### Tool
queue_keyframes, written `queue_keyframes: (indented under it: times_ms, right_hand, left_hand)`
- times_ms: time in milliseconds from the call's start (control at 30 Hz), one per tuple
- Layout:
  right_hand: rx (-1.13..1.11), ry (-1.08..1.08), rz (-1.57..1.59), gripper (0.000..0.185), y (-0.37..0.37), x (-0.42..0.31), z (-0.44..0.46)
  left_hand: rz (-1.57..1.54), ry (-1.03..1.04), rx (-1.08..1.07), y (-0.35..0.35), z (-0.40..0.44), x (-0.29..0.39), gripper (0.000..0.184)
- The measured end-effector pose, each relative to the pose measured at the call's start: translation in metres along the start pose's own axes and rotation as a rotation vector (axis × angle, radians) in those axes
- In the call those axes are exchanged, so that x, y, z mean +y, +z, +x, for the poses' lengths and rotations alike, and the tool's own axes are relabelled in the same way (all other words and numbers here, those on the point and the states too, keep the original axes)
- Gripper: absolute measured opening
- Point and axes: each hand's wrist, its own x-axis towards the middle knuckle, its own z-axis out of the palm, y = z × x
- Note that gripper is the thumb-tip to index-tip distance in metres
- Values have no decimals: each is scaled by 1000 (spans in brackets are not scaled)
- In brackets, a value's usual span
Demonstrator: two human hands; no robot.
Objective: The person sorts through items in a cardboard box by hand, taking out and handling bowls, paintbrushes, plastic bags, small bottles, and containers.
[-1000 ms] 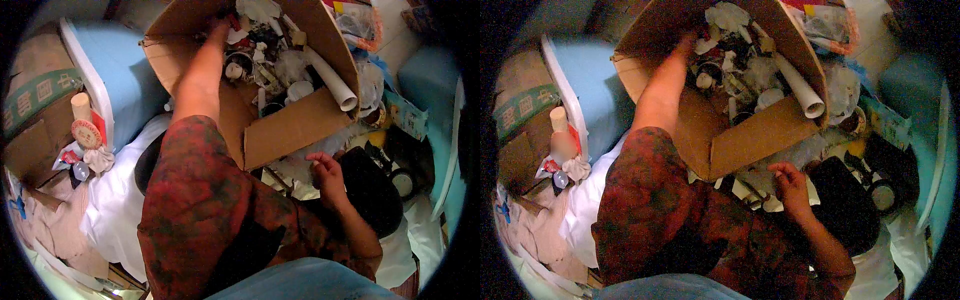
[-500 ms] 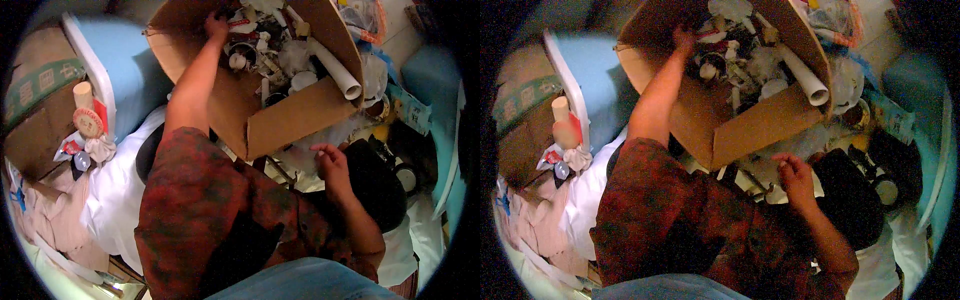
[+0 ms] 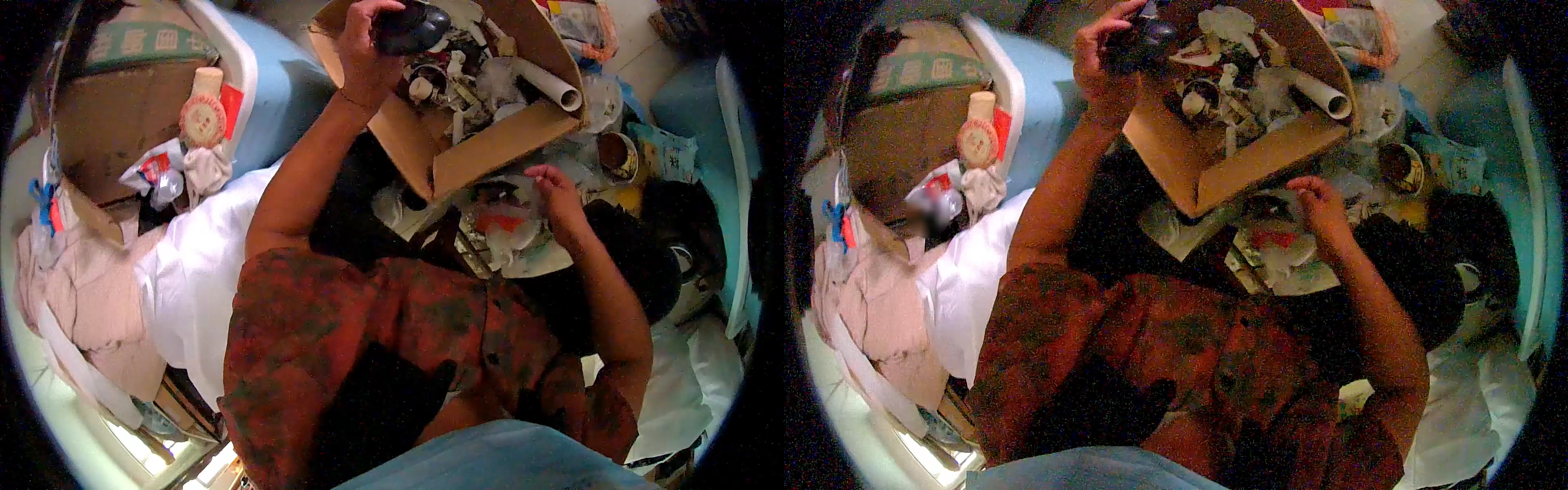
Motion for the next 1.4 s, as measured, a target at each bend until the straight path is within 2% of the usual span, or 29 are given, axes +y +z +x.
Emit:
queue_keyframes:
  times_ms: [67, 100, 200, 267, 333, 367, 400, 433, 533, 633, 700, 800, 933, 1067, 1167, 1200, 1400]
  right_hand:
    - [31, -52, -97, 16, -1, 12, 5]
    - [47, -78, -149, 16, -2, 21, 8]
    - [88, -477, -503, 17, -12, 63, 26]
    - [156, -470, -836, 20, -4, 55, 19]
    - [219, -493, -1137, 25, 8, 54, 7]
    - [246, -532, -1285, 28, 14, 52, -2]
    - [278, -721, -1433, 30, 21, 43, -10]
    - [305, -912, -1576, 31, 31, 39, -22]
    - [97, -1210, -1465, 33, 78, 37, -37]
    - [-310, -945, -1232, 42, 125, 75, -6]
    - [-325, -710, -1245, 56, 142, 104, 34]
    - [-346, -585, -1418, 55, 164, 145, 103]
    - [-373, -579, -1510, 58, 174, 154, 110]
    - [-431, -657, -1531, 60, 195, 159, 122]
    - [-471, -689, -1543, 61, 217, 157, 137]
    - [-482, -694, -1548, 62, 220, 154, 142]
    - [-507, -732, -1530, 65, 198, 156, 140]
  left_hand:
    - [-86, 170, -11, -12, -12, 10, 15]
    - [-75, 175, -13, -18, -17, 24, 14]
    - [-78, 185, 14, -35, -40, 48, 15]
    - [-48, 165, 56, -43, -67, 39, 17]
    - [133, 97, 53, -57, -77, 67, 21]
    - [65, -122, 57, -63, -84, 79, 24]
    - [-3, -339, 74, -70, -92, 92, 27]
    - [-278, -709, 118, -75, -105, 95, 33]
    - [-523, -1111, 497, -85, -120, 105, 31]
    - [-703, -1202, 381, -113, -160, 78, 28]
    - [-885, -1173, 409, -117, -159, 94, 31]
    - [-1095, -1197, 477, -119, -152, 129, 41]
    - [-1257, -1320, 595, -128, -155, 153, 52]
    - [-1607, -1289, 733, -129, -158, 151, 56]
    - [-1777, -1186, 585, -128, -161, 144, 54]
    - [-1838, -1120, 620, -126, -162, 141, 64]
    - [-1920, -1162, 673, -116, -150, 137, 66]
